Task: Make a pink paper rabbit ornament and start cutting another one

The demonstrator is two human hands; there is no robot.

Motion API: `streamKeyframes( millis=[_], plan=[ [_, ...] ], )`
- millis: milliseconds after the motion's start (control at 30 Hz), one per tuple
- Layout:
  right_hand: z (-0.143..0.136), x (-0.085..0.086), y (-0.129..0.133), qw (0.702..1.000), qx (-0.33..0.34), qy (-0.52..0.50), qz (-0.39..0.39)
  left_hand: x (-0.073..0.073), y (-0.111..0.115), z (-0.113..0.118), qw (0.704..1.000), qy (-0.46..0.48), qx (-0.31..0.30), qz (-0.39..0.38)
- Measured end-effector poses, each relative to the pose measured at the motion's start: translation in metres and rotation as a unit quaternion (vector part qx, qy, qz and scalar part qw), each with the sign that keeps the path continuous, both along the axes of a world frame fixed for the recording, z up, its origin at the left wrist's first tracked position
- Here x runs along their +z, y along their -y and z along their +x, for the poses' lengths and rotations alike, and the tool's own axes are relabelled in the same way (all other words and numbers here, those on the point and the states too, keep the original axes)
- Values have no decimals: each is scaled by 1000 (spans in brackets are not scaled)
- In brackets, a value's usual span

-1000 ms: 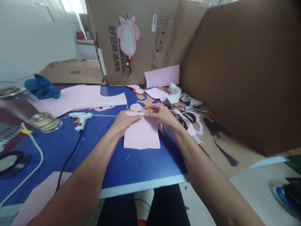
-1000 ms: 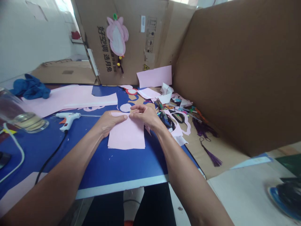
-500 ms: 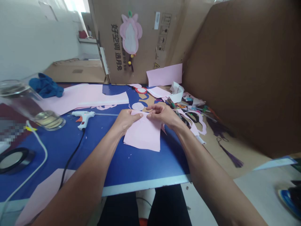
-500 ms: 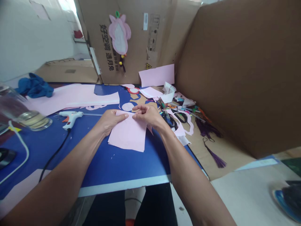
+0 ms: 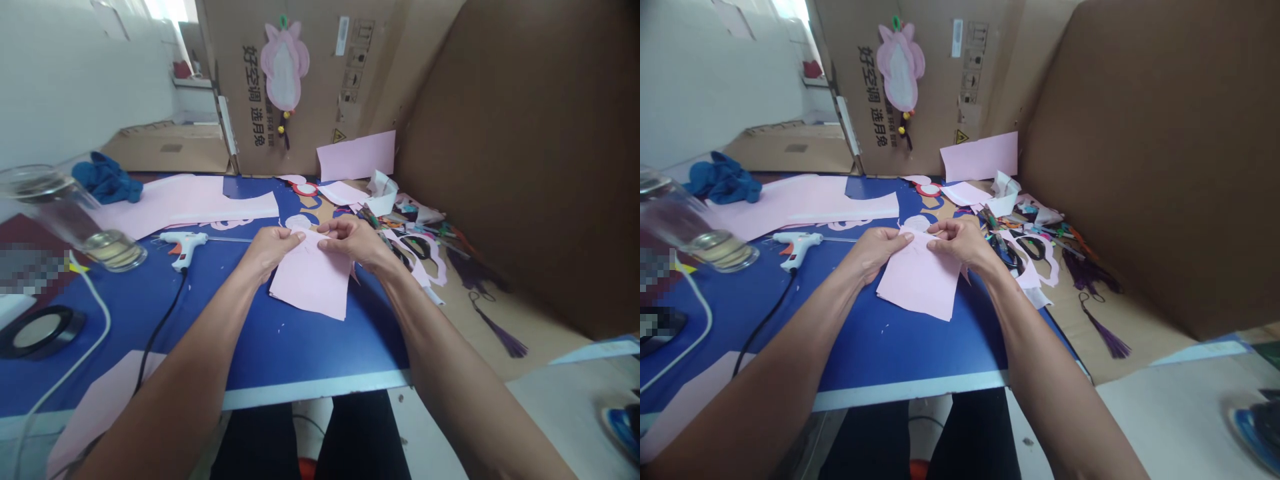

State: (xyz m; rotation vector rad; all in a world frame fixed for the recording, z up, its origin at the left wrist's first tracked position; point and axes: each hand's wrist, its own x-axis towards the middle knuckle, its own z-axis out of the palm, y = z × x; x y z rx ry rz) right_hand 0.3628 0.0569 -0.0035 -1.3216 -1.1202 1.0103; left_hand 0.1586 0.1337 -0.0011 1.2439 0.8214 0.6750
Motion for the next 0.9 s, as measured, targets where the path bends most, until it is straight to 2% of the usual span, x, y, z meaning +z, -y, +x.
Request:
streamKeyframes(
  millis=[233, 367, 567, 700, 900],
  plan=[
    [0, 1, 0, 1000, -6, -4, 0, 1, -2, -4, 1000, 7, -23, 3],
    [1, 0, 1, 1000, 1, -1, 0, 0, -2, -4, 1000, -10, -15, 19],
    [1, 1, 1, 1000, -9, -5, -2, -1, -1, -3, 1000, 26, -17, -1],
    [1, 1, 1, 1000, -10, -8, 2, -2, -1, -4, 999, 7, -36, 6],
    [0, 2, 1, 1000, 16, 4, -13, -5, -1, -3, 999, -17, -16, 22]
  ],
)
